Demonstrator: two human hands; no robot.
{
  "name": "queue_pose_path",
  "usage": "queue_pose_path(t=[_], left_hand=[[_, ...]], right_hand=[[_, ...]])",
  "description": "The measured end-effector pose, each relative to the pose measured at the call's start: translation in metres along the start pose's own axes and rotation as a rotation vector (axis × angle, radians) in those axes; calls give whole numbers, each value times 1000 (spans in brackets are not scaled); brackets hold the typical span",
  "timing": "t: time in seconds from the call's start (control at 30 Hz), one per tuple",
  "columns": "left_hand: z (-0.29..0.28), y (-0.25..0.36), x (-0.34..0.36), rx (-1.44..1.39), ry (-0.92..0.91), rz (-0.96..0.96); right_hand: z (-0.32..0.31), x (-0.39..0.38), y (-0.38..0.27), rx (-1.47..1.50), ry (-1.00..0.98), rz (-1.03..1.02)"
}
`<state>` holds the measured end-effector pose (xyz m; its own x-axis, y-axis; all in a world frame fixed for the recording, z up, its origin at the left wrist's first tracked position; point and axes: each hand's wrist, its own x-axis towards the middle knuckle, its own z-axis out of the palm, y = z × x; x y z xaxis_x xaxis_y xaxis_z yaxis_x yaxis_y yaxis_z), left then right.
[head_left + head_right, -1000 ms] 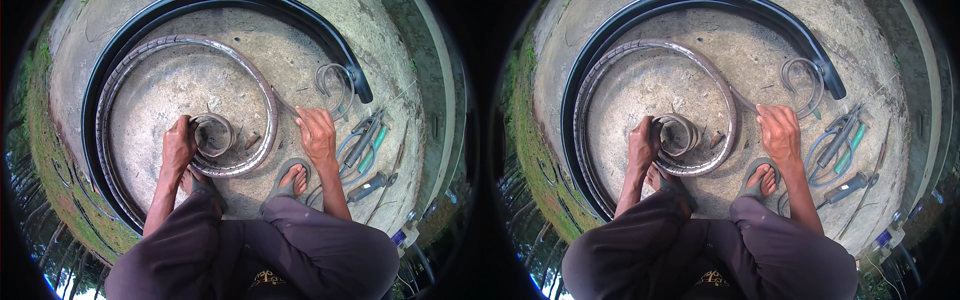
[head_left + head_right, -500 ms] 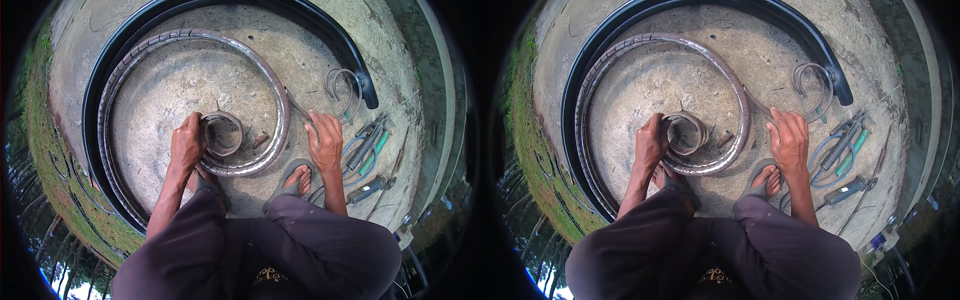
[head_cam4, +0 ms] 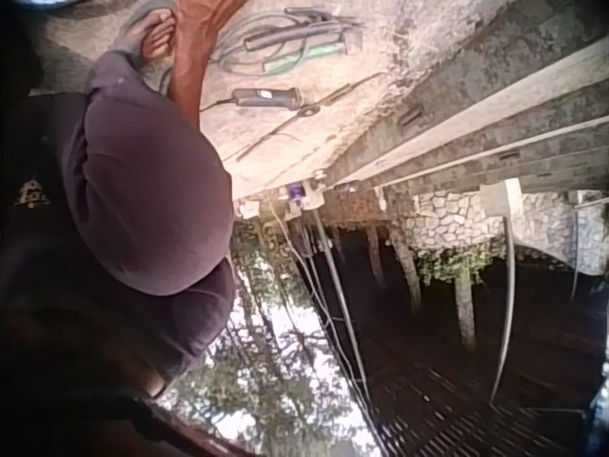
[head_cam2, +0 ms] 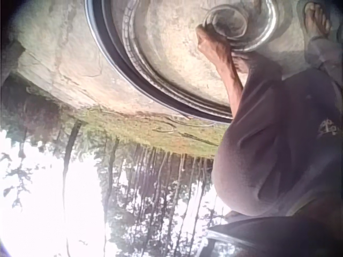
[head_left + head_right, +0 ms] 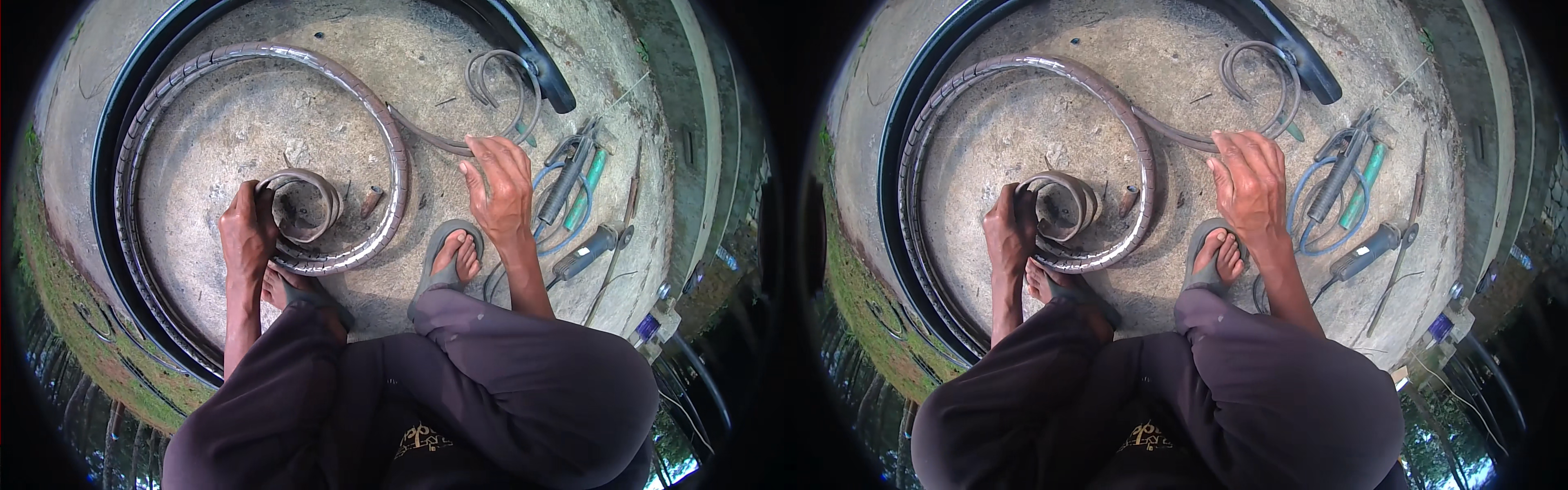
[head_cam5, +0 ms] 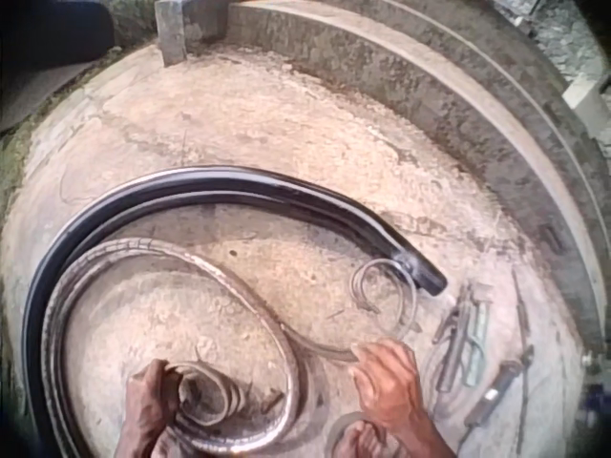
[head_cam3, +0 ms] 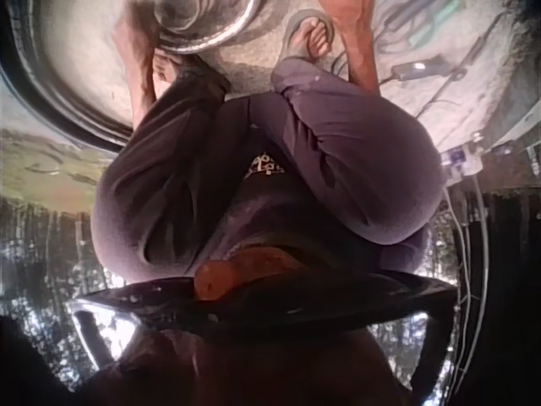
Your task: The person welds metal rods together to form a curved frame by applying a welding electrode to the joints.
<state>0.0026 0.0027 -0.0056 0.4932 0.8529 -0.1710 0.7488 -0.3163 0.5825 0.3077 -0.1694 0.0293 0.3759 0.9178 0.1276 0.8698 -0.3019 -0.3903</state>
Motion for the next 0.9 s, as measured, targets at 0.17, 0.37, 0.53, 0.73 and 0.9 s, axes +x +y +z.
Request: queue_pose_path(t=[0.17,0.37,0.53,0.73,0.9], left_hand=[[-2,0,0,6,-5,-4],[0,-1,2,27,-2,-14],[-3,2,3,33,-20,-35],[-3,1,2,19,-20,-53],[-3,4,2,31,0,-18]], right_hand=[[-10,-10,15,4,52,7],[0,-3,15,17,39,-68],[18,-3,25,31,48,-119],[20,-1,21,31,81,-118],[18,-1,17,-4,84,-120]])
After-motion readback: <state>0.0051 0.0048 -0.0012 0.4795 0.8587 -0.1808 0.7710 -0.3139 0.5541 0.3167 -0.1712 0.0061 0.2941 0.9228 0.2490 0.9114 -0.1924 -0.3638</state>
